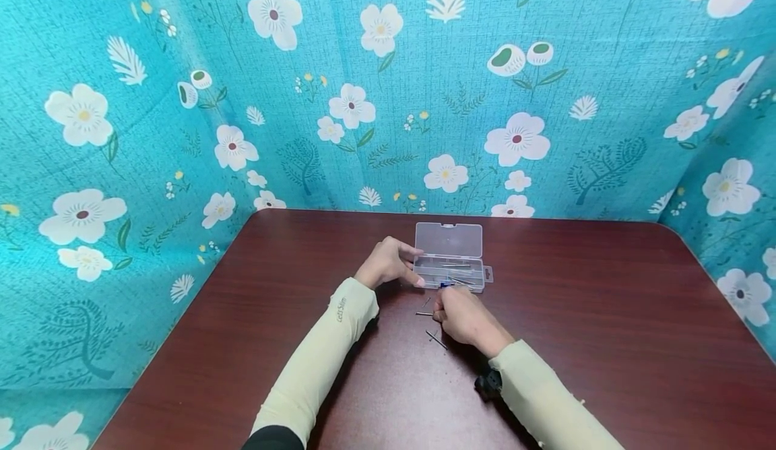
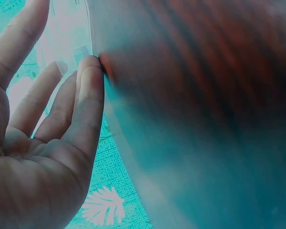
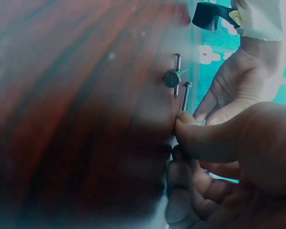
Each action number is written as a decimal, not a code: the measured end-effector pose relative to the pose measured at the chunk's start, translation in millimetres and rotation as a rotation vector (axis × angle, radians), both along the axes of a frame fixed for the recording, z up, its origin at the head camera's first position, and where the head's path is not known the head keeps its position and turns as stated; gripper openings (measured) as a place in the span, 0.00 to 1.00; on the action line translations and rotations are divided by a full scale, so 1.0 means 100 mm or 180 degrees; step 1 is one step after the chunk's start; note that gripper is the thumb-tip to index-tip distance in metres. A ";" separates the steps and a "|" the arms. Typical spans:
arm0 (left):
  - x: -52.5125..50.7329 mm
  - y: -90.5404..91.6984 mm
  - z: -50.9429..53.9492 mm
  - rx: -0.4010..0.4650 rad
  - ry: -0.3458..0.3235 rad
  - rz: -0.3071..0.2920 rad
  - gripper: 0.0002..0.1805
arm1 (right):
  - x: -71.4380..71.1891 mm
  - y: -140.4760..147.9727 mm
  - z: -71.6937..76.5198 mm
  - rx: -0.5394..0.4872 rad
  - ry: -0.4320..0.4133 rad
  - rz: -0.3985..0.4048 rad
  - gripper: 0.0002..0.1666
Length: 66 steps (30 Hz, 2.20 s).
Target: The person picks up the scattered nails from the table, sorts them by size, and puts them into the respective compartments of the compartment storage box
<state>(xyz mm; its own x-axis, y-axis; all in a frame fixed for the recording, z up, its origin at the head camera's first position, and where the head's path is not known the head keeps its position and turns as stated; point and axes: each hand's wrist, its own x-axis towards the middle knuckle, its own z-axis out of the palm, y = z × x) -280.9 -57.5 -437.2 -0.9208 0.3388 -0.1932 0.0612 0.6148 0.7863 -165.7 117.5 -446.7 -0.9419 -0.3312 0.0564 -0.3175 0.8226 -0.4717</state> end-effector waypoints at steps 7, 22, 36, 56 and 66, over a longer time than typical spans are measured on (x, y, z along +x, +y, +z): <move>0.00 0.00 -0.01 -0.0007 -0.0020 -0.0012 0.37 | 0.01 0.03 0.02 -0.0072 -0.0122 0.0170 0.22; -0.01 -0.02 0.00 0.0109 0.0048 -0.0089 0.38 | -0.03 0.22 0.16 -0.0637 -0.0042 -0.0037 0.15; -0.01 -0.01 -0.01 0.0051 0.0081 -0.0090 0.38 | -0.15 0.43 0.23 -0.0951 -0.0091 -0.0490 0.12; -0.01 0.00 0.00 -0.0023 0.0010 -0.0056 0.38 | -0.29 0.61 0.18 -0.0870 -0.0135 -0.0868 0.16; -0.01 -0.01 0.01 0.0032 0.0032 -0.0074 0.38 | -0.33 0.62 0.17 -0.0828 -0.0155 -0.1006 0.13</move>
<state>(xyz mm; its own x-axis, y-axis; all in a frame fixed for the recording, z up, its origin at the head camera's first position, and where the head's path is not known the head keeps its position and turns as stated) -281.9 -59.0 -436.2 -0.9146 0.3619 -0.1804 0.0832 0.6051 0.7918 -198.4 179.6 -430.1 -0.9986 -0.0058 0.0528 -0.0404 0.7274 -0.6850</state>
